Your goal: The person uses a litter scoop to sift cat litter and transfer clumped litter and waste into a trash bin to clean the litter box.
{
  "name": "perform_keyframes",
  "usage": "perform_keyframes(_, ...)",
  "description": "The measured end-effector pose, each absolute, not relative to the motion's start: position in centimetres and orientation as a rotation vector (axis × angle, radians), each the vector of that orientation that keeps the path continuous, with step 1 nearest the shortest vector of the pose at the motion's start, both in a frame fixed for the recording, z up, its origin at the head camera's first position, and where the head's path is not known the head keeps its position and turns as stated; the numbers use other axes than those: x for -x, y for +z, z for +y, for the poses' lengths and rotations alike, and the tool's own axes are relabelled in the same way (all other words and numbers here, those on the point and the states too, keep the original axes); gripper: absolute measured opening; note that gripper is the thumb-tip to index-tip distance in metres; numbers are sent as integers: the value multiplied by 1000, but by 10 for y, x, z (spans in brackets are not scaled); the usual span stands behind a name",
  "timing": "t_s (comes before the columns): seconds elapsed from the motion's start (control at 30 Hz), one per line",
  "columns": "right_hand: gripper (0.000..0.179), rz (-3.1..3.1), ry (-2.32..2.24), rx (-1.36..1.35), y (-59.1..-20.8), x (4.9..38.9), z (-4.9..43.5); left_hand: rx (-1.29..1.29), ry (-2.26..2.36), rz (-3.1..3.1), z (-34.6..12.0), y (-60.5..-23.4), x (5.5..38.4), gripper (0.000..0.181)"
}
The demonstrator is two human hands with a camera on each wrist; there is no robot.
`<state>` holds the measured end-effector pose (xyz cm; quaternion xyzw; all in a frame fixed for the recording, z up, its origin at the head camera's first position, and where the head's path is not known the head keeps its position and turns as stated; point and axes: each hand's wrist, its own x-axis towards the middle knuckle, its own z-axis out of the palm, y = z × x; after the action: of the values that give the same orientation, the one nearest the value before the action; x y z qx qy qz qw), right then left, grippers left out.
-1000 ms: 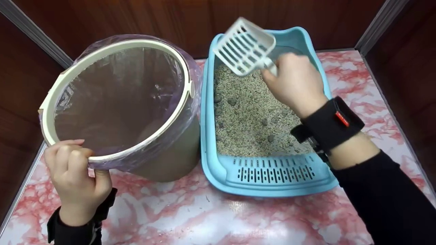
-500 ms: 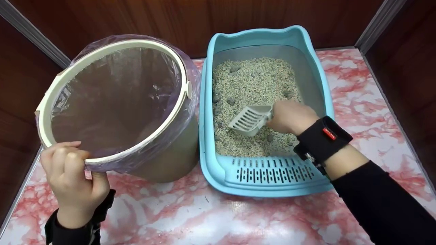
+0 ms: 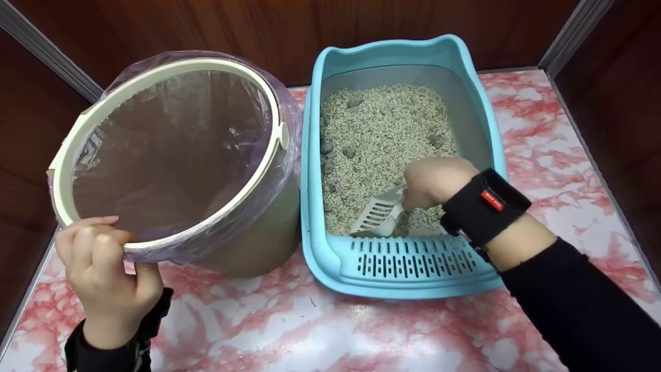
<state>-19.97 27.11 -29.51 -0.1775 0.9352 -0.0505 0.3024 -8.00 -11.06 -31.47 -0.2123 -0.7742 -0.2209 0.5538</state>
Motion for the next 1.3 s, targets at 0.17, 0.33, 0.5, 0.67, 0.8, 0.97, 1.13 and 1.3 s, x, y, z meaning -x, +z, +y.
perform_keyframes(0.17,29,2487,-161,410,-300,196,252,494,-521,-1823,-110,-315,80,11)
perform_keyframes(0.33,25,2491,-209,339,-305,191,230,495,-521,-1810,-109,-315,80,11)
perform_keyframes(0.5,23,2525,-211,302,-307,192,218,493,-518,-1801,-110,-315,81,10)
perform_keyframes(0.67,32,2533,-292,188,-320,196,211,486,-516,-1790,-110,-316,80,8)
perform_keyframes(0.8,32,2572,-328,121,-332,201,203,494,-518,-1790,-110,-317,81,6)
perform_keyframes(0.97,33,2598,-333,62,-337,210,198,492,-523,-1786,-109,-317,81,6)
perform_keyframes(1.13,33,2616,-346,26,-342,220,194,487,-532,-1794,-109,-316,80,8)
perform_keyframes(1.3,33,2673,-363,45,-349,227,191,492,-531,-1804,-110,-316,80,9)
